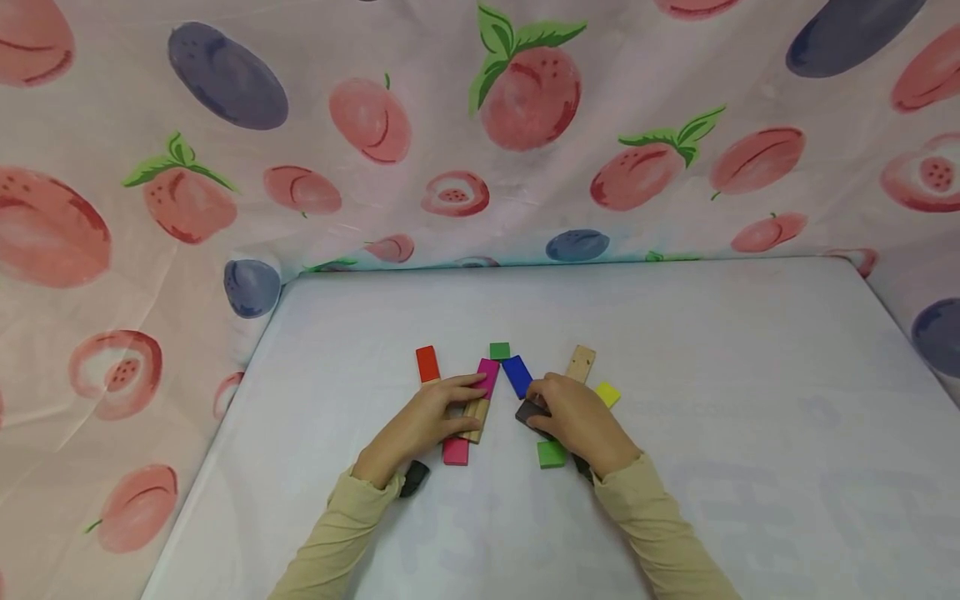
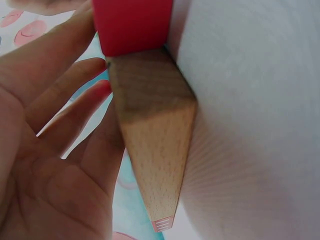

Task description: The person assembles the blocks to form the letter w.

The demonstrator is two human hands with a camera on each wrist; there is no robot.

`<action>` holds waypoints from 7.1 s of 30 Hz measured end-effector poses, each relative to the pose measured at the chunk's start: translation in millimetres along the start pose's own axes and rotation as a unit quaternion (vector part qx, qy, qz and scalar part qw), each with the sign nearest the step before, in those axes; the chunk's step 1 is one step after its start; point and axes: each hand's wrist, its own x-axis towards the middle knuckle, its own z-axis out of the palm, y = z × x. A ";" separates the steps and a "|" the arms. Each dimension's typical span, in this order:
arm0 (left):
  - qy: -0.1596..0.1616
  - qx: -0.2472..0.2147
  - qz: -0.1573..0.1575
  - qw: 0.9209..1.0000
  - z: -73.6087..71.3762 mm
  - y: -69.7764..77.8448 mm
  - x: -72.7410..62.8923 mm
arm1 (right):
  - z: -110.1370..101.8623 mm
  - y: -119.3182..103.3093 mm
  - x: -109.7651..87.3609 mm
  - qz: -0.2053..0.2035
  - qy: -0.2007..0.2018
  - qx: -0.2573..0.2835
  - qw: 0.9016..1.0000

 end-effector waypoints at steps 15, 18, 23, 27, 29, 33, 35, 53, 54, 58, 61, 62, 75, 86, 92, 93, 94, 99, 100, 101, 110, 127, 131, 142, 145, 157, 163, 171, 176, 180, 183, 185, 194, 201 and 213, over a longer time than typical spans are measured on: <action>-0.002 0.000 -0.003 1.000 0.7 0.2 0.1 | -2.9 4.7 -3.2 0.041 0.013 0.018 0.999; -0.002 0.000 -0.004 1.000 0.1 0.9 -0.4 | -2.6 5.4 -2.5 0.053 0.010 0.033 0.998; -0.002 0.001 -0.005 1.000 -0.7 1.3 -1.1 | -2.3 5.9 -1.0 0.065 0.010 0.055 0.996; -0.004 0.001 -0.008 1.000 0.0 0.4 -1.2 | -1.6 6.0 -0.9 0.066 0.010 0.060 0.996; -0.005 0.001 -0.008 1.000 0.5 -0.2 -1.2 | -0.9 6.1 -1.0 0.066 0.011 0.060 0.996; -0.004 0.001 -0.007 1.000 0.5 -0.3 -1.1 | -0.2 6.2 -1.1 0.064 0.016 0.053 0.996; -0.004 0.000 -0.006 1.000 0.2 0.0 -0.8 | 0.0 6.0 -1.1 0.064 0.020 0.048 0.997; -0.006 0.003 -0.003 1.000 0.1 -1.0 0.7 | 2.0 3.7 -0.7 0.069 0.031 0.049 0.996; -0.007 0.002 -0.002 1.000 0.1 -1.1 0.9 | 2.0 3.8 -0.4 0.070 0.031 0.049 0.996; -0.006 0.003 -0.003 1.000 -0.1 -1.2 1.1 | 2.5 3.8 0.7 0.073 0.029 0.047 0.996; -0.007 0.004 -0.005 1.000 -0.1 -1.5 1.2 | 2.9 3.2 0.9 0.077 0.027 0.044 0.996; -0.007 0.005 -0.005 1.000 0.1 -1.6 1.2 | 3.1 3.1 1.0 0.078 0.027 0.044 0.996; -0.006 0.005 -0.002 1.000 -0.5 -0.6 0.8 | 4.0 2.3 2.4 0.077 0.031 0.043 0.996; -0.009 0.005 -0.008 1.000 -0.8 1.0 0.7 | 5.4 2.2 3.4 0.069 0.039 0.037 0.996; -0.009 0.006 -0.006 1.000 -0.9 0.6 0.9 | 5.6 2.0 3.5 0.069 0.038 0.039 0.996; -0.009 0.007 -0.005 1.000 -1.0 0.7 1.0 | 5.8 1.9 3.4 0.070 0.037 0.040 0.996; -0.009 0.007 -0.005 1.000 -1.1 0.7 1.1 | 5.8 1.6 3.3 0.070 0.037 0.041 0.996; -0.008 0.005 -0.008 1.000 -0.9 0.9 1.6 | 4.6 2.0 2.1 0.068 0.032 0.045 0.996; -0.008 0.007 -0.008 1.000 -0.7 0.6 1.8 | 3.7 2.3 1.6 0.065 0.033 0.046 0.996; -0.009 0.008 -0.008 1.000 -0.5 0.6 2.1 | 2.8 2.8 1.0 0.061 0.034 0.046 0.997; -0.011 0.002 -0.019 1.000 -0.9 1.5 1.9 | -5.9 4.5 -3.7 0.042 0.043 0.059 0.996; -0.007 0.001 -0.006 1.000 -0.1 -0.5 0.8 | -5.1 7.3 -25.8 -0.014 0.097 0.041 0.994; -0.005 0.000 -0.004 1.000 -0.4 -0.2 0.5 | -5.6 9.2 -31.4 -0.034 0.116 0.038 0.992; -0.006 0.002 -0.003 1.000 0.3 -0.8 0.8 | -2.4 12.0 -42.2 -0.041 0.100 0.033 0.994; -0.005 0.004 -0.001 1.000 0.0 -0.5 0.8 | 0.0 14.3 -43.8 -0.054 0.098 0.032 0.993; -0.005 0.008 -0.004 1.000 0.3 -0.5 1.0 | 5.1 15.7 -50.4 -0.079 0.079 0.024 0.993; -0.004 0.008 -0.004 1.000 -0.1 -1.0 1.0 | 6.5 17.5 -52.7 -0.090 0.062 0.024 0.994; -0.005 0.002 -0.004 1.000 0.2 -0.9 0.9 | 8.2 19.2 -53.2 -0.090 0.050 0.023 0.994; -0.005 -0.001 -0.005 1.000 0.2 -0.7 0.4 | 8.0 18.1 -53.2 -0.084 0.040 0.017 0.995; -0.004 0.003 -0.003 1.000 0.3 -1.4 0.6 | 7.9 18.3 -52.9 -0.086 0.037 0.012 0.996; -0.003 0.005 -0.002 1.000 0.2 -1.9 0.6 | 7.9 19.3 -52.4 -0.092 0.039 0.011 0.995; -0.003 0.006 -0.002 1.000 0.0 -1.9 0.6 | 7.8 20.0 -52.1 -0.094 0.040 0.011 0.995; -0.003 0.005 0.003 1.000 0.4 -1.3 0.6 | 5.9 24.5 -53.0 -0.089 0.044 0.009 0.995; -0.004 0.005 -0.003 1.000 0.1 -0.8 0.9 | 3.3 26.0 -53.2 -0.082 0.047 0.004 0.995; -0.005 0.008 -0.004 1.000 -0.2 -0.4 0.3 | 4.7 26.3 -51.1 -0.070 0.050 0.007 0.996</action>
